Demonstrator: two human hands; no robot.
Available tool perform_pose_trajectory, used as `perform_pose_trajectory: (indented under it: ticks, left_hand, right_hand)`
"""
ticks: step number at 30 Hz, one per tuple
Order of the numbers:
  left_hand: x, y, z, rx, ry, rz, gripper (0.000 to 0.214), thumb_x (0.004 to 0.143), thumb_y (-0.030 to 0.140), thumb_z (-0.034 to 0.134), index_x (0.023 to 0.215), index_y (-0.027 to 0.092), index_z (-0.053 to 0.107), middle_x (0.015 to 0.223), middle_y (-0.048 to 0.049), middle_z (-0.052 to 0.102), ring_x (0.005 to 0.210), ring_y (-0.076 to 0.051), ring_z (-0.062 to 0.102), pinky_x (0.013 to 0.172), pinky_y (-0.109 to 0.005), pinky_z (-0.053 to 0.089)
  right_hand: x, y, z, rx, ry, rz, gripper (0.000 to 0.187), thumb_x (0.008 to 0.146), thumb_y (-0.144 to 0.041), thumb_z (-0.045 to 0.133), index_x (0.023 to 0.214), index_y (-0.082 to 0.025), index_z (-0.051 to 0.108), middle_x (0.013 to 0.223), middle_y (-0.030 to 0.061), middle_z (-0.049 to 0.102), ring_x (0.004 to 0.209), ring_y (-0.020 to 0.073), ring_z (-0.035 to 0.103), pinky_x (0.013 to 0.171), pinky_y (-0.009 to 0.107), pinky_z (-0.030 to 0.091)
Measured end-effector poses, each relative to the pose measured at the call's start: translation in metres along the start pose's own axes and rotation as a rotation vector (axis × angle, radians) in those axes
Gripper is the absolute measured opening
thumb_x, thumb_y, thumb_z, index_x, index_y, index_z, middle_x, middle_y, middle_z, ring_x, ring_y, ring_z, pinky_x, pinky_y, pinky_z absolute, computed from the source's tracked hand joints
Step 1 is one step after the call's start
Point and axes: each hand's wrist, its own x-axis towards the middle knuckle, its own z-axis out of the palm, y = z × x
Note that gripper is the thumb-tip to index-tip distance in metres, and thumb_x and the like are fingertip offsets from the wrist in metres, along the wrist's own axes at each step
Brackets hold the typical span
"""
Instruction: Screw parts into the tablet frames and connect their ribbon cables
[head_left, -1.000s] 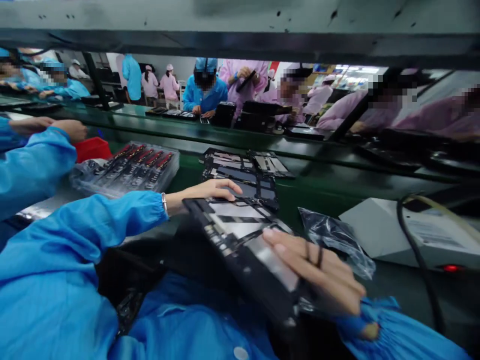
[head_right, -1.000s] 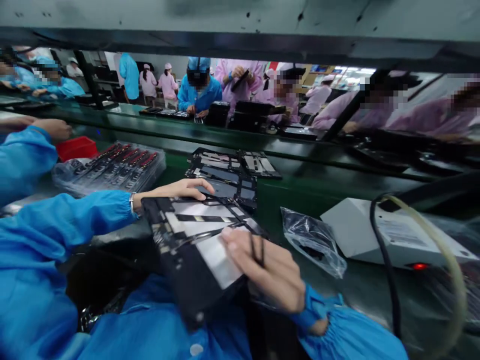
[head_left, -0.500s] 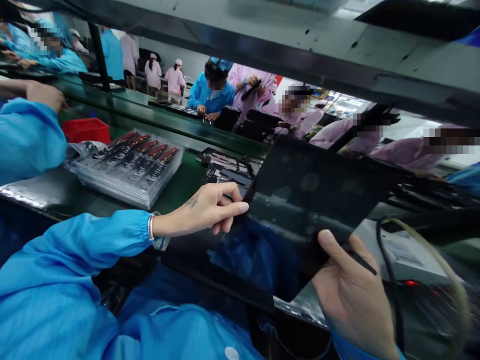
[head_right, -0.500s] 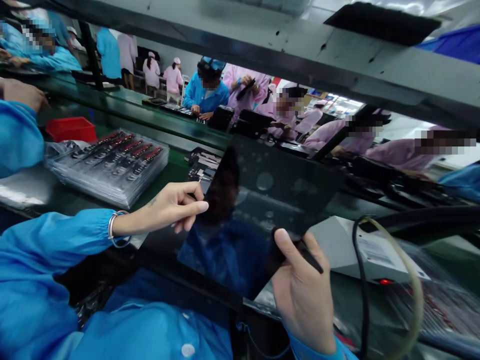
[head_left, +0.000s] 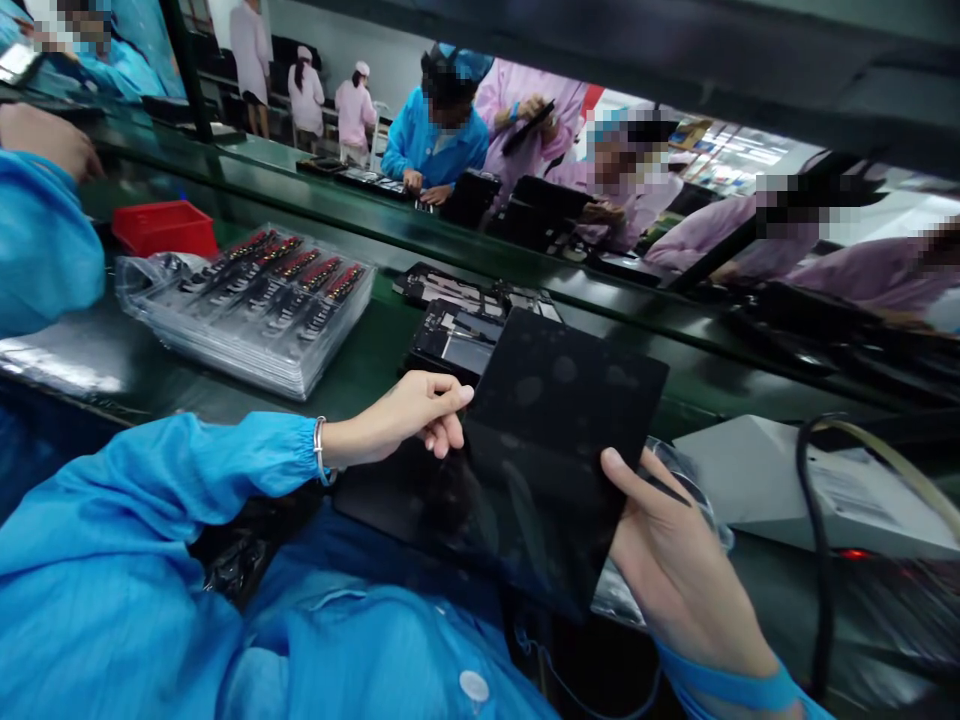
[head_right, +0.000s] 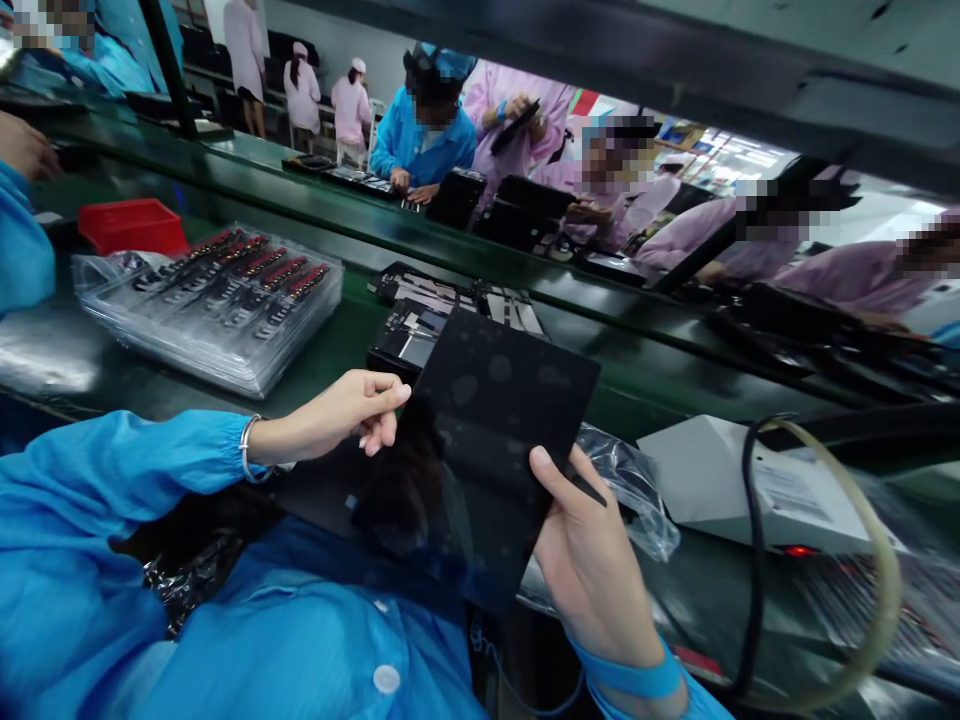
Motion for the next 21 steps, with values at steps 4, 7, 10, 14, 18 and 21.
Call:
perform_pose_trajectory:
  ticks: [4, 7, 10, 14, 18, 21]
  left_hand:
    - [0.002, -0.003, -0.002, -0.002, -0.003, -0.009, 0.054, 0.081, 0.064, 0.071, 0.073, 0.017, 0.046, 0.059, -0.0009, 0.067, 0.042, -0.006, 0.056, 0.040, -0.012, 0.037]
    - [0.001, -0.003, -0.002, 0.002, 0.003, -0.020, 0.053, 0.082, 0.063, 0.071, 0.074, 0.017, 0.045, 0.059, -0.0012, 0.067, 0.042, -0.006, 0.056, 0.040, -0.012, 0.037]
    - [0.000, -0.001, -0.001, 0.018, 0.012, -0.037, 0.050, 0.086, 0.059, 0.068, 0.073, 0.017, 0.045, 0.059, -0.0012, 0.066, 0.041, -0.006, 0.056, 0.040, -0.013, 0.037]
    - [0.000, -0.002, -0.001, 0.028, 0.021, -0.060, 0.046, 0.090, 0.055, 0.065, 0.073, 0.017, 0.044, 0.059, -0.0009, 0.066, 0.041, -0.006, 0.056, 0.039, -0.012, 0.036]
    - [0.001, -0.004, -0.002, 0.029, 0.005, -0.037, 0.048, 0.088, 0.058, 0.066, 0.074, 0.017, 0.045, 0.060, -0.0020, 0.067, 0.042, -0.007, 0.057, 0.039, -0.013, 0.037]
    - [0.000, 0.000, -0.006, 0.067, -0.071, 0.050, 0.044, 0.086, 0.056, 0.070, 0.082, 0.017, 0.050, 0.065, -0.0025, 0.069, 0.048, -0.010, 0.063, 0.046, -0.016, 0.046]
  right_hand:
    - [0.002, 0.005, -0.003, -0.001, -0.002, -0.003, 0.028, 0.084, -0.034, 0.076, 0.111, -0.033, 0.073, 0.115, 0.0006, 0.076, 0.094, 0.0257, 0.077, 0.092, 0.044, 0.064]
    - [0.003, 0.005, -0.002, -0.030, -0.034, -0.025, 0.026, 0.086, -0.035, 0.074, 0.112, -0.033, 0.073, 0.116, 0.0012, 0.076, 0.098, 0.0262, 0.076, 0.093, 0.044, 0.064]
    - [0.000, 0.003, 0.002, 0.016, 0.060, 0.073, 0.033, 0.082, -0.034, 0.077, 0.115, -0.031, 0.072, 0.121, 0.0019, 0.074, 0.105, 0.0260, 0.074, 0.096, 0.043, 0.062]
    - [-0.004, 0.000, 0.008, 0.117, 0.179, 0.199, 0.048, 0.073, -0.029, 0.084, 0.119, -0.028, 0.070, 0.125, 0.0028, 0.072, 0.114, 0.0261, 0.070, 0.100, 0.042, 0.059]
    - [-0.003, -0.001, 0.011, 0.088, 0.160, 0.186, 0.046, 0.073, -0.032, 0.083, 0.117, -0.027, 0.070, 0.120, 0.0033, 0.073, 0.112, 0.0267, 0.070, 0.097, 0.043, 0.061]
    - [-0.006, -0.008, 0.011, -0.120, 0.087, -0.105, 0.031, 0.087, -0.037, 0.073, 0.116, -0.027, 0.069, 0.111, 0.0018, 0.074, 0.107, 0.0230, 0.071, 0.093, 0.041, 0.062]
